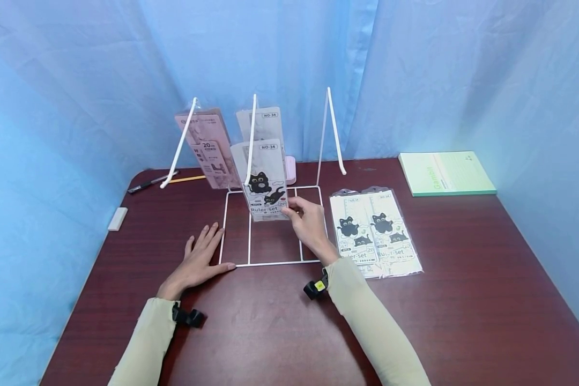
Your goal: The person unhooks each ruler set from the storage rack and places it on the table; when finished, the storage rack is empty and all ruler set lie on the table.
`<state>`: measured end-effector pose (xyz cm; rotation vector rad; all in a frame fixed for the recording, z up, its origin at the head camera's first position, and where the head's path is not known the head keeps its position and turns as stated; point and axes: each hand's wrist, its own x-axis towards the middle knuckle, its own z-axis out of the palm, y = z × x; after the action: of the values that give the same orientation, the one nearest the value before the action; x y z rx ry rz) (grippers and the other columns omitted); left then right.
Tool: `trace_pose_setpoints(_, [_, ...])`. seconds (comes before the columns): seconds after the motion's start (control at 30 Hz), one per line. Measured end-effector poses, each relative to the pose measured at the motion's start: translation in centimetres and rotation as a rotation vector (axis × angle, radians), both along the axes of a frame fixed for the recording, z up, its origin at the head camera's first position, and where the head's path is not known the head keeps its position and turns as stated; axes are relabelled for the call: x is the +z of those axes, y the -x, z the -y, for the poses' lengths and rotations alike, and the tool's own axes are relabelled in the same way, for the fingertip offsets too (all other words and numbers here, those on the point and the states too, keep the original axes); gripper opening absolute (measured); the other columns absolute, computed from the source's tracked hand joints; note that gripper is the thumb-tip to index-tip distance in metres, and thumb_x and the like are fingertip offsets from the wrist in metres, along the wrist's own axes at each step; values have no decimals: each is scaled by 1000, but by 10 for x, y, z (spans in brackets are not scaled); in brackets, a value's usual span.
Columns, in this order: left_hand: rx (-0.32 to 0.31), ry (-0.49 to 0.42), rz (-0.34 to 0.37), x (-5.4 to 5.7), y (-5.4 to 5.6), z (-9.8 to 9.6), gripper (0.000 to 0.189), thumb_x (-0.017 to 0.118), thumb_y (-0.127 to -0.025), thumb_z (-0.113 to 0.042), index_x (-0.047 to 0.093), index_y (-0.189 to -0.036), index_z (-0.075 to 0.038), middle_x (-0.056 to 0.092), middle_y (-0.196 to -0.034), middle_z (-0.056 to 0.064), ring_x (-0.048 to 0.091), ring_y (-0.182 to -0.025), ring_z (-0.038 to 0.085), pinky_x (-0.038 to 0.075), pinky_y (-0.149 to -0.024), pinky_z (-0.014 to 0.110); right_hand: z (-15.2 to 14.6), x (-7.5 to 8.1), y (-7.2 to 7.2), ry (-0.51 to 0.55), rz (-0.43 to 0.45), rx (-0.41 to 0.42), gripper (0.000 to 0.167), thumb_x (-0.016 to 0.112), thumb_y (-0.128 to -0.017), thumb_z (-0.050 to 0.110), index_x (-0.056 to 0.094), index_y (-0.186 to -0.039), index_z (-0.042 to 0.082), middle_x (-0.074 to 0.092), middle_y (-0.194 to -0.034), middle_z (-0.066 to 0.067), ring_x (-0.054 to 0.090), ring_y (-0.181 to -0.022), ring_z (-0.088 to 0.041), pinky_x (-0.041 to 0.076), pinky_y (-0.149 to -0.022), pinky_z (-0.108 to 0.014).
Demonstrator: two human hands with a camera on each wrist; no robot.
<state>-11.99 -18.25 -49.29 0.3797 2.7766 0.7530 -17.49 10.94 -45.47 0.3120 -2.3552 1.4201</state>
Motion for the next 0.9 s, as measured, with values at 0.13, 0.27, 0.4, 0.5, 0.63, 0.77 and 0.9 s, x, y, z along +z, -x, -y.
trace_pose_setpoints(0.13, [1,2,1,-1,0,0,101,69,-88,-56,17,-162,-10,6,-171,13,0,-159,36,-2,-122,66,-1,0,-4,-7,-16,6,11,79,-84,7,75,-90,-2,75,-79,-16,66,-69,-12,48,-65,-10])
trace_pose_setpoints(0.27, [1,4,2,0,0,-1,101,69,-88,-56,17,-162,-10,7,-171,13,0,-159,36,-2,-122,66,-1,0,-7,-19,-36,16,12,79,-83,6,75,-90,-3,76,-80,-16,68,-69,-15,49,-64,-10])
trace_pose_setpoints(0.4, [3,8,7,0,1,-1,101,69,-88,-56,17,-162,-10,7,-171,12,0,-159,35,-2,-123,66,-2,-1,-11,-11,-41,28,11,79,-83,5,75,-89,-3,76,-79,-16,67,-68,-13,47,-63,-7])
trace_pose_setpoints(0.5, [3,11,11,1,1,-1,101,68,-88,-56,16,-162,-11,6,-171,12,-1,-159,35,-2,-123,66,-3,-1,-14,1,-43,37,11,79,-82,4,75,-89,-3,75,-78,-16,64,-65,-7,46,-62,-6])
trace_pose_setpoints(0.63, [3,13,7,1,2,0,102,69,-88,-56,16,-162,-10,6,-171,13,-1,-159,36,-2,-122,66,-5,-1,-18,10,-33,46,12,80,-82,4,75,-90,-3,75,-78,-17,60,-65,1,46,-61,-8])
trace_pose_setpoints(0.77, [5,9,7,0,1,0,102,69,-87,-56,16,-162,-10,6,-171,12,-1,-159,35,-2,-123,65,-6,-2,-21,9,-16,52,11,79,-83,6,75,-90,-2,75,-79,-16,59,-65,3,47,-60,-10])
trace_pose_setpoints(0.9, [4,-2,3,-1,1,-1,102,70,-87,-55,17,-162,-10,7,-171,12,-1,-159,35,-2,-122,65,-7,-3,-24,3,-16,55,10,79,-83,6,76,-90,-2,76,-79,-15,59,-65,4,47,-60,-9])
